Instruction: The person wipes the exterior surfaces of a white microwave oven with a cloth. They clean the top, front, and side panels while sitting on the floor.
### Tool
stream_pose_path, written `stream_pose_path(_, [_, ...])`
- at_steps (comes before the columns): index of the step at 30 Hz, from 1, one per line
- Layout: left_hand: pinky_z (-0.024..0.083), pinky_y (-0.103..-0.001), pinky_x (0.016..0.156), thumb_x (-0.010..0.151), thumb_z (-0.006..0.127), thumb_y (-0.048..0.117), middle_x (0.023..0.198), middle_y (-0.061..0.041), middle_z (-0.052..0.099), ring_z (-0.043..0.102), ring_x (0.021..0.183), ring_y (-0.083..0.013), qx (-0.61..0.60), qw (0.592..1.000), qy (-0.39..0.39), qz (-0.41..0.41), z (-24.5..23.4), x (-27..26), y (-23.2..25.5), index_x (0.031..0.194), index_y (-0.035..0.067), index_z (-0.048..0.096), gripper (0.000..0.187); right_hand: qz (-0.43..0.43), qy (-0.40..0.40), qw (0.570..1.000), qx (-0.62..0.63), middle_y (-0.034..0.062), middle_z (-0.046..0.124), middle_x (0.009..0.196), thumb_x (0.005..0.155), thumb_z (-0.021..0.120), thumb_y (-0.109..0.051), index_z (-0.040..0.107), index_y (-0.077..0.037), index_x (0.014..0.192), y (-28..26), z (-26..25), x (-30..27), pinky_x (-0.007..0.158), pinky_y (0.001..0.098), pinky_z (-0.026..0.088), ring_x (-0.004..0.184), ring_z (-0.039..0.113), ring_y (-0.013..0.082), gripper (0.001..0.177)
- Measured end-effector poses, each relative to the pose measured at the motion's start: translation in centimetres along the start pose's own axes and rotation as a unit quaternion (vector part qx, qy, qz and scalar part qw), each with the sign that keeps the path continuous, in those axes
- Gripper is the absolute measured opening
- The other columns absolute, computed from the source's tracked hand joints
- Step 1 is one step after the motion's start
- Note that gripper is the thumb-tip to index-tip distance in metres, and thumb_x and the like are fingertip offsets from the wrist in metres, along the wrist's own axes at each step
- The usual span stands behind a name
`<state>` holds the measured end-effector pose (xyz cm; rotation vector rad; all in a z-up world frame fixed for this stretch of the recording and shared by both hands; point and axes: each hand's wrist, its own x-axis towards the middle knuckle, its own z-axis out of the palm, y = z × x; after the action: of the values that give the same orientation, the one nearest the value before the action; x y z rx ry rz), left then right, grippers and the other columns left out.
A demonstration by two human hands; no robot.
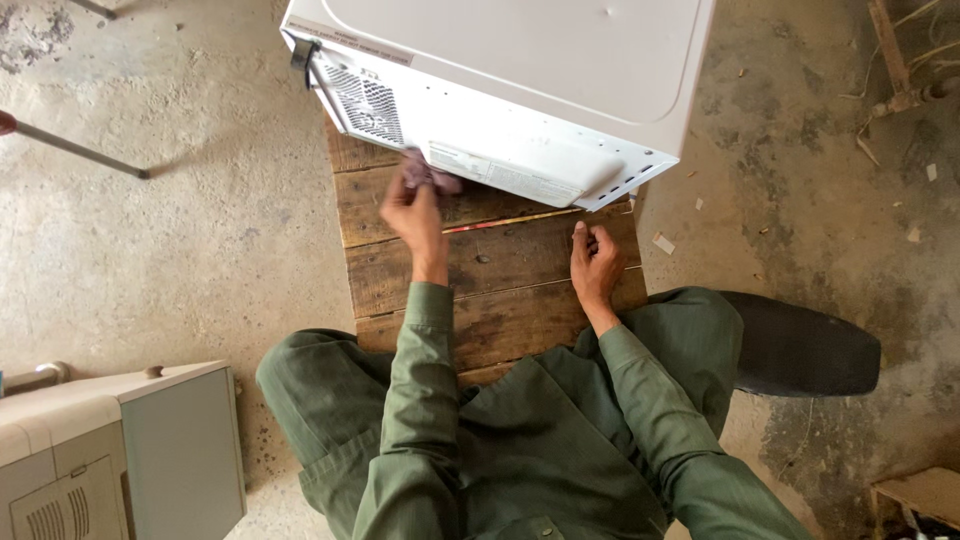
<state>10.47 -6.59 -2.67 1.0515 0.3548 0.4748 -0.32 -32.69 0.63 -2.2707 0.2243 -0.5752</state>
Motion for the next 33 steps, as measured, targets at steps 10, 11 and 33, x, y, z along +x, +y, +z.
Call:
stream_pose_path(10, [0.054,-0.032,0.063,0.101,0.062,0.000,0.110,-0.015,0.074,0.063,0.078,-0.0197,0.015,0.990,0.108,-0.092,3.3,0.0,6.4,0.128,0.004,0.068,0.028,-0.006,-0.017,1.000,0.016,0.0079,0.038,0.059,0.110,0.065,-0.030,0.050,-0.002,0.073,0.5,-0.2,-0.3,0.053,0.0387,0.026,0.055,0.033,0.0177,0.049])
stream_pose_path(11, [0.050,-0.034,0.060,0.099,0.058,0.003,0.110,-0.014,0.074,0.061,0.075,-0.0222,0.061,0.986,0.126,-0.090,3.2,1.0,7.9,0.138,0.011,0.062,0.039,-0.014,-0.016,1.000,0.011,0.0082,0.036,0.060,0.111,0.065,-0.030,0.048,-0.002,0.073,0.6,-0.1,-0.2,0.054,0.0389,0.025,0.056,0.032,0.0180,0.050])
stream_pose_path(33, [0.064,-0.048,0.111,0.097,0.082,0.007,0.133,-0.011,0.075,0.077,0.121,-0.0288,0.041,0.970,0.130,0.202,8.4,2.2,10.4,0.132,0.016,0.074,0.038,0.027,0.005,1.000,-0.010,0.0093,0.038,0.057,0.107,0.067,-0.031,0.048,-0.003,0.071,-0.3,0.1,0.0,0.051,0.0431,0.026,0.049,0.035,0.0241,0.049])
